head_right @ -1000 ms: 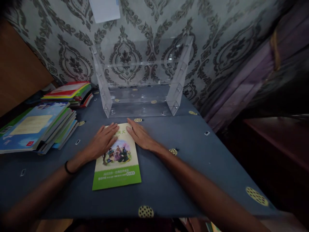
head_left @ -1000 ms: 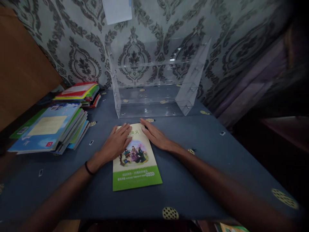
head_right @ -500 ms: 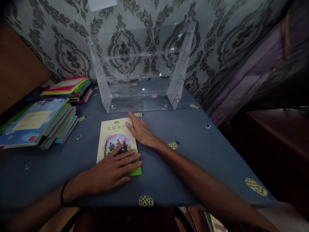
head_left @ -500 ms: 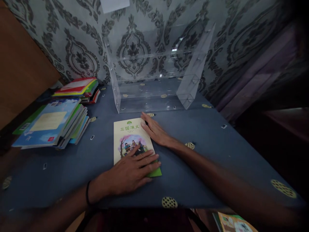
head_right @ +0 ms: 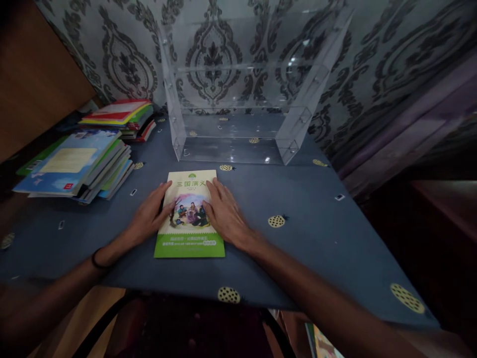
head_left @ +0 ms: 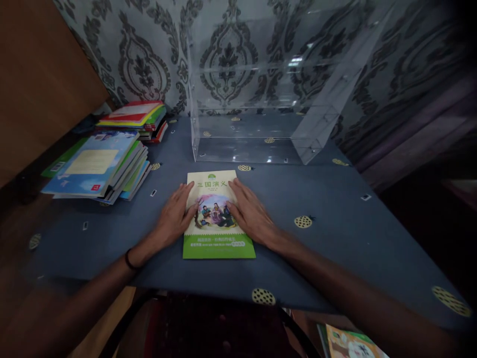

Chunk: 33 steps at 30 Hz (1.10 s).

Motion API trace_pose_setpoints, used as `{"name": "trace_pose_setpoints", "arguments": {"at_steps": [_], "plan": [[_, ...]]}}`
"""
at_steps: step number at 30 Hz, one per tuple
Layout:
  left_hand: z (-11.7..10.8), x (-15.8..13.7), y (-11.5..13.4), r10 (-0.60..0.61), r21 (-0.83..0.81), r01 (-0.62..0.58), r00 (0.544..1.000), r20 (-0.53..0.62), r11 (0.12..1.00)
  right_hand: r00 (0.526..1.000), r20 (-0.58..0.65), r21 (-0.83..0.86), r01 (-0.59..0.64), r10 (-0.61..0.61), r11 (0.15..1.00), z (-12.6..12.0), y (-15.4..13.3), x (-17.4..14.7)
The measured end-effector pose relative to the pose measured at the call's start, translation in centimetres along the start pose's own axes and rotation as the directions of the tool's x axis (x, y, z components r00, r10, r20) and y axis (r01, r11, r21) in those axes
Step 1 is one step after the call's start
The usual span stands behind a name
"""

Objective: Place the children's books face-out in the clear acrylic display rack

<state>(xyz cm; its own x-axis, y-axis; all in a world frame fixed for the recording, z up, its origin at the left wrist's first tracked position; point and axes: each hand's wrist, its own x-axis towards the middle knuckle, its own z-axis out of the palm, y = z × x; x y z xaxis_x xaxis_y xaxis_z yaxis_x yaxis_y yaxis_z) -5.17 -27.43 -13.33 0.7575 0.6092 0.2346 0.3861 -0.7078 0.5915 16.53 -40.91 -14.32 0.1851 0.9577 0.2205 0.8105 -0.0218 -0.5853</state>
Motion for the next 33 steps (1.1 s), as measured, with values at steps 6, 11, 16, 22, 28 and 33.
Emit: {"name": "trace_pose_setpoints", "arguments": {"at_steps": [6, 11, 16, 22, 28, 33], "plan": [[-0.4, 1.3, -0.1, -0.19, -0.533, 0.157, 0.982, -0.008, 0.831, 0.999, -0.025, -0.004, -0.02, 0.02, 1.0, 0.2, 0.2, 0.1], [0.6, 2.9, 1.2, -0.443, -0.866, 0.329, 0.885, 0.144, 0.376, 0.999, -0.035, 0.004, -0.03, 0.03, 1.0, 0.1, 0.3, 0.0], [0.8, 4.1, 2.6, -0.45, -0.907, 0.405, 0.835, 0.316, 0.115, 0.998, -0.035, 0.062, -0.058, 0.06, 0.996, -0.3, 0.1, 0.2], [-1.4, 5.5, 4.3, -0.382, -0.931, 0.302, 0.9, 0.209, 0.203, 0.993, -0.117, 0.159, -0.009, 0.028, 0.987, -0.8, -0.3, 0.7], [-6.4, 6.1, 8.7, -0.108, -0.823, -0.027, 0.988, -0.107, 0.567, 0.955, -0.297, 0.14, 0.033, 0.01, 0.99, -2.8, -1.0, 0.8], [-7.1, 3.9, 10.2, 0.348, -0.284, -0.355, 0.934, -0.076, 0.891, 0.979, -0.147, 0.569, -0.035, 0.144, 0.822, -3.8, -1.8, 1.1]]}}
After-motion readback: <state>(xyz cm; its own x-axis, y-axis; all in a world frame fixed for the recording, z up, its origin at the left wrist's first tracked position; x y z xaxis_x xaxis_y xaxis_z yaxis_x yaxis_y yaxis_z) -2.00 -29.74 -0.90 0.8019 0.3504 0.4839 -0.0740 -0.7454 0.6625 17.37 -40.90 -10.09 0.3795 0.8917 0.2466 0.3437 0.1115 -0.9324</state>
